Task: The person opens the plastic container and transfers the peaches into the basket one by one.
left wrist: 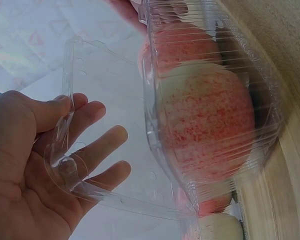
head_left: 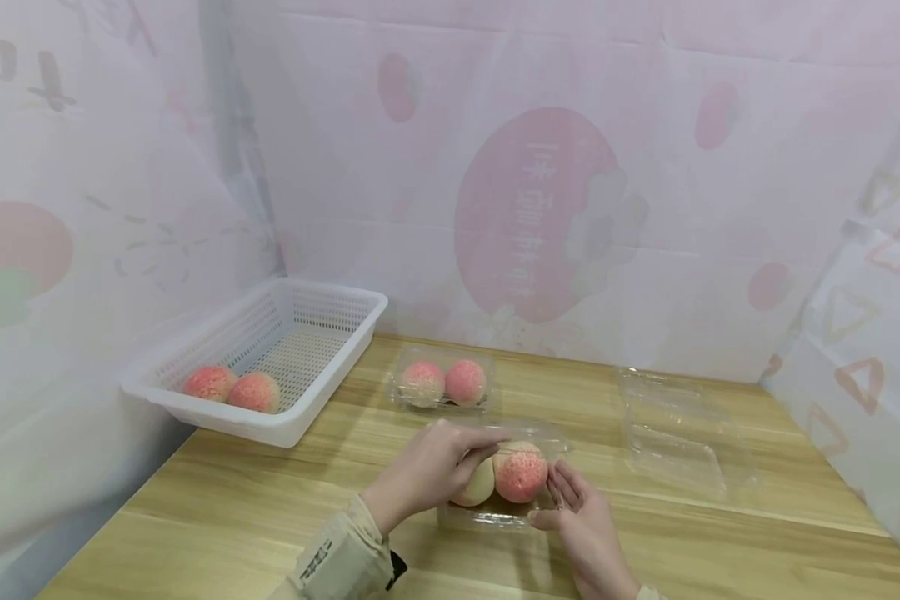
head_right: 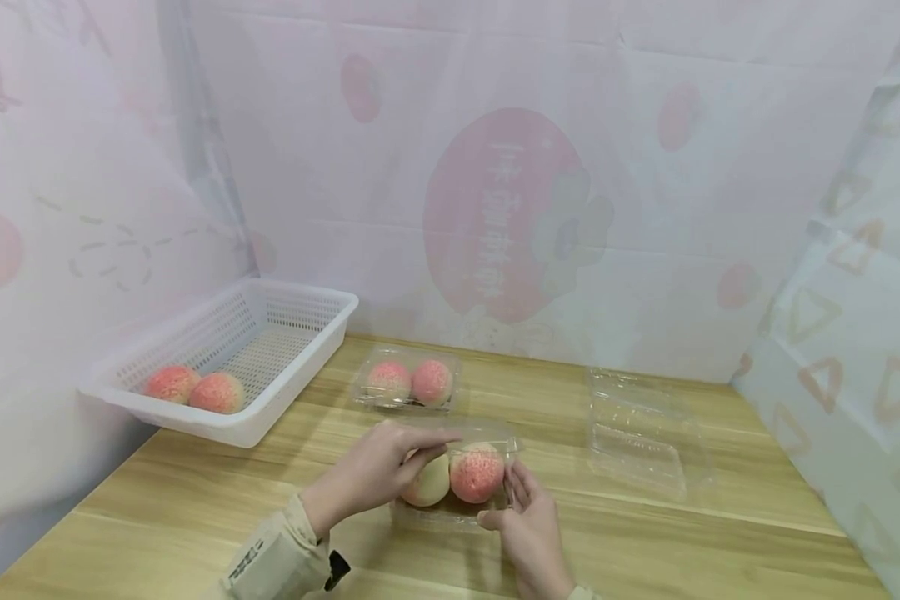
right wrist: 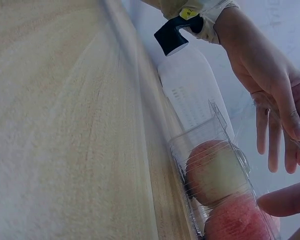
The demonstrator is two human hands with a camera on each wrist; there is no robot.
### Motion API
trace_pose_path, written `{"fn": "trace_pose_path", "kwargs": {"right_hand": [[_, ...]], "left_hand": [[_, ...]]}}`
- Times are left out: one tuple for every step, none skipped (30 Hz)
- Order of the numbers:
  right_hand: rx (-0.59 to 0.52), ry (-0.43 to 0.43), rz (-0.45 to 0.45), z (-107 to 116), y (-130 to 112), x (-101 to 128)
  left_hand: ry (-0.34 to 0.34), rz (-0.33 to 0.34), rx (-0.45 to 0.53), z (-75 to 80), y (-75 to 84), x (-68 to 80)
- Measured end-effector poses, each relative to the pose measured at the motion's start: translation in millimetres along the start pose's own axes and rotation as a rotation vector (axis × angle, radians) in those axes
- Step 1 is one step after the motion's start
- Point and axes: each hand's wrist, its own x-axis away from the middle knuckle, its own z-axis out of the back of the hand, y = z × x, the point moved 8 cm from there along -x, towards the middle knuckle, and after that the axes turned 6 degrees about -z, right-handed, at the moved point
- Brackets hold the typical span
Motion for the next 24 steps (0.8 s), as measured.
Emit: {"fn": "trace_pose_path", "kwargs": {"right_hand": [[0.002, 0.0, 0.0, -0.2, -0.1, 0.0], [0.001, 0.001, 0.001, -0.4, -0.1, 0.0], [0.003, 0.003, 0.001, -0.5, -0.1, 0.1], [0.003, 0.003, 0.0, -0.6, -0.2, 0.3], [0.004, 0.004, 0.001, -0.7, -0.3, 0.4], [0.005, 0.004, 0.001, -0.7, -0.5, 0.6], [0.006, 0.003, 0.0, -0.8, -0.6, 0.7], [0.005, 0.003, 0.0, -0.9, -0.8, 0.9], [0.004, 0.002, 0.0, -0.9, -1.0, 1.0], [0.002, 0.002, -0.001, -1.0, -1.0, 1.2], [0.001, 0.003, -0.002, -0.9, -0.9, 1.3], [-0.001, 0.003, -0.003, -0.9, -0.8, 1.3], [-0.002, 0.003, -0.004, -0.9, -0.8, 1.3], [-0.003, 0.005, -0.004, -0.8, -0.7, 1.3], [-0.003, 0.005, -0.004, -0.8, -0.6, 1.3], [-0.004, 0.006, -0.003, -0.7, -0.6, 1.2], [-0.003, 0.006, -0.003, -0.7, -0.5, 1.2], [-0.004, 0.006, -0.002, -0.7, -0.4, 1.1], [-0.003, 0.005, -0.002, -0.7, -0.4, 1.0], [-0.002, 0.004, -0.002, -0.7, -0.3, 0.9], [-0.001, 0.004, -0.002, -0.6, -0.3, 0.9], [0.0, 0.003, -0.003, -0.5, -0.3, 0.8], [0.0, 0.002, -0.005, -0.4, -0.1, 0.7], [0.001, 0.001, -0.006, -0.4, 0.0, 0.6]], "left_hand": [[-0.002, 0.0, 0.003, -0.1, -0.2, 0.1], [-0.001, 0.0, 0.002, -0.2, -0.3, 0.3], [-0.001, -0.001, 0.002, -0.4, -0.5, 0.5], [0.0, -0.002, 0.002, -0.4, -0.5, 0.6], [0.0, -0.002, 0.0, -0.5, -0.4, 0.8], [0.0, -0.003, -0.003, -0.6, -0.2, 1.0], [0.001, -0.006, -0.006, -0.6, 0.1, 1.1], [0.001, -0.008, -0.008, -0.7, 0.5, 1.2], [0.002, -0.01, -0.011, -0.8, 0.7, 1.3], [0.003, -0.012, -0.013, -1.0, 0.9, 1.4], [0.004, -0.013, -0.014, -1.1, 0.9, 1.5], [0.006, -0.014, -0.016, -1.2, 0.8, 1.5], [0.008, -0.014, -0.018, -1.3, 0.6, 1.6], [0.009, -0.014, -0.02, -1.4, 0.6, 1.6], [0.012, -0.015, -0.02, -1.4, 0.5, 1.5], [0.013, -0.016, -0.019, -1.4, 0.6, 1.4], [0.014, -0.016, -0.017, -1.3, 0.8, 1.3], [0.014, -0.017, -0.016, -1.3, 1.1, 1.3], [0.014, -0.019, -0.015, -1.2, 1.4, 1.2], [0.014, -0.02, -0.014, -1.1, 1.7, 1.1], [0.014, -0.021, -0.014, -1.1, 1.9, 1.1], [0.012, -0.019, -0.016, -1.1, 2.0, 1.2], [0.012, -0.018, -0.019, -1.1, 2.1, 1.4], [0.012, -0.019, -0.022, -1.1, 2.1, 1.5]]}}
